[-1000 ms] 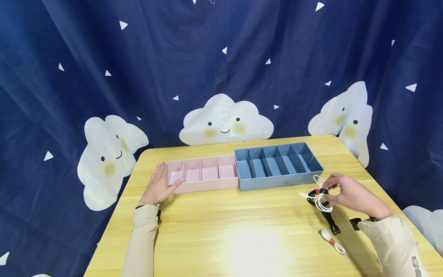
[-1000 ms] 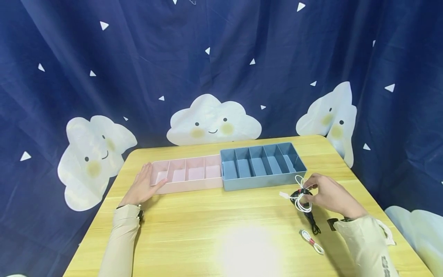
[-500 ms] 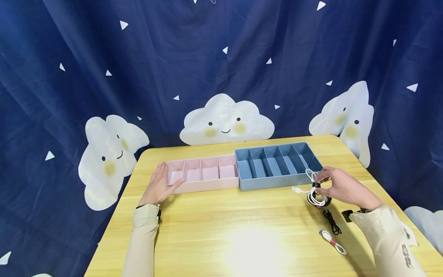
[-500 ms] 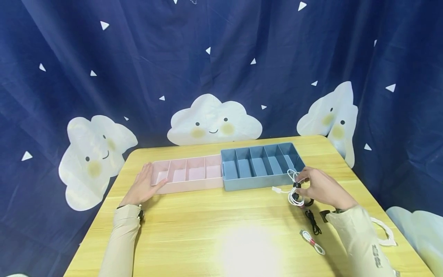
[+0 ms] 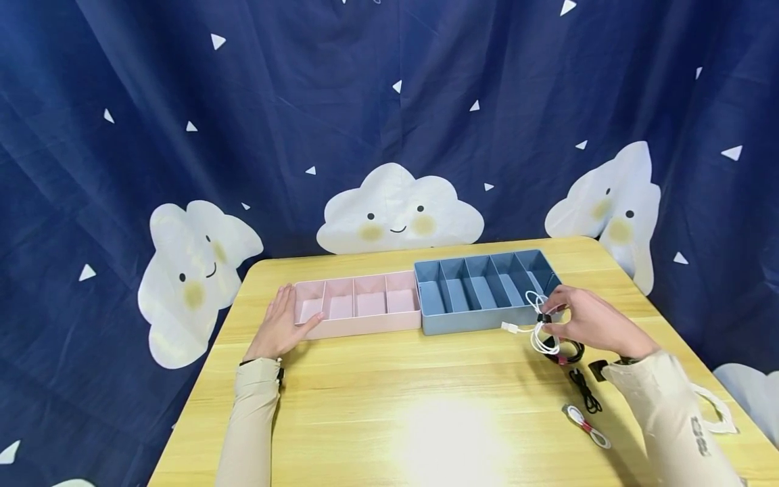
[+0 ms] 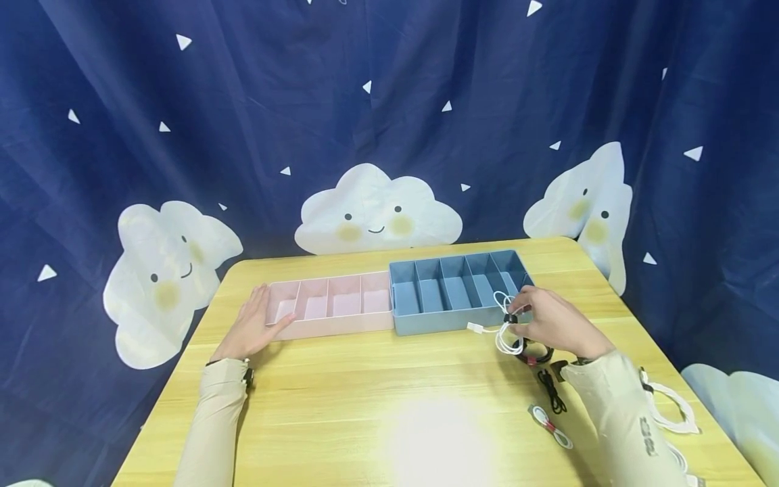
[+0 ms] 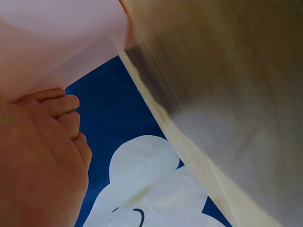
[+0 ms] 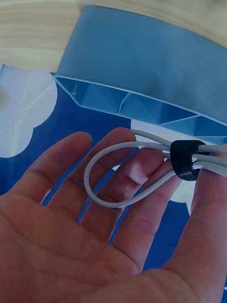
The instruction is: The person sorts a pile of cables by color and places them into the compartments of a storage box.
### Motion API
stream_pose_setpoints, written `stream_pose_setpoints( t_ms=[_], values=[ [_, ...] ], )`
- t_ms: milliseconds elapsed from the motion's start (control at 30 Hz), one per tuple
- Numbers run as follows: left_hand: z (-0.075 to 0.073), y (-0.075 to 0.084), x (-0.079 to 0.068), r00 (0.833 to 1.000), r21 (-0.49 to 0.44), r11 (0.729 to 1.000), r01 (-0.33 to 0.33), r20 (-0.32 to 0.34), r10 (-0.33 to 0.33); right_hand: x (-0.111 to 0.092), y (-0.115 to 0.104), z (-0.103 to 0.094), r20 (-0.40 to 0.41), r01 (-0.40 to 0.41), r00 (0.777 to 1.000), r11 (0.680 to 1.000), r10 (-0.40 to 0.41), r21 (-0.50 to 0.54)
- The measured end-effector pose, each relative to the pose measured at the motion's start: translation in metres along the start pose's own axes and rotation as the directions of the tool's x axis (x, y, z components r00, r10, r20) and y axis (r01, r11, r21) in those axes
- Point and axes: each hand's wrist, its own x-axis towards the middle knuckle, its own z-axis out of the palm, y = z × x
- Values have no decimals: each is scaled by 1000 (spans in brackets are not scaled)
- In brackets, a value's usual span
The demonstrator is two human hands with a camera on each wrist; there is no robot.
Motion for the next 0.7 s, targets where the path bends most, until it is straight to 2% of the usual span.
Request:
stream_pose_setpoints(
  t_ms=[400, 567, 700],
  values=[
    [-1, 1, -2, 1000, -6, 1000, -3, -4, 3, 13, -9, 0, 7, 25, 1000, 1000, -25, 5],
    [-2, 2, -2, 1000, -8, 1000, -4, -4, 4, 22, -12, 1, -26, 58, 998, 998, -58, -11],
    [-2, 3, -2, 1000, -8, 1000, -4, -4, 4, 28, -15, 1, -18, 55, 998, 998, -55, -11]
  ],
)
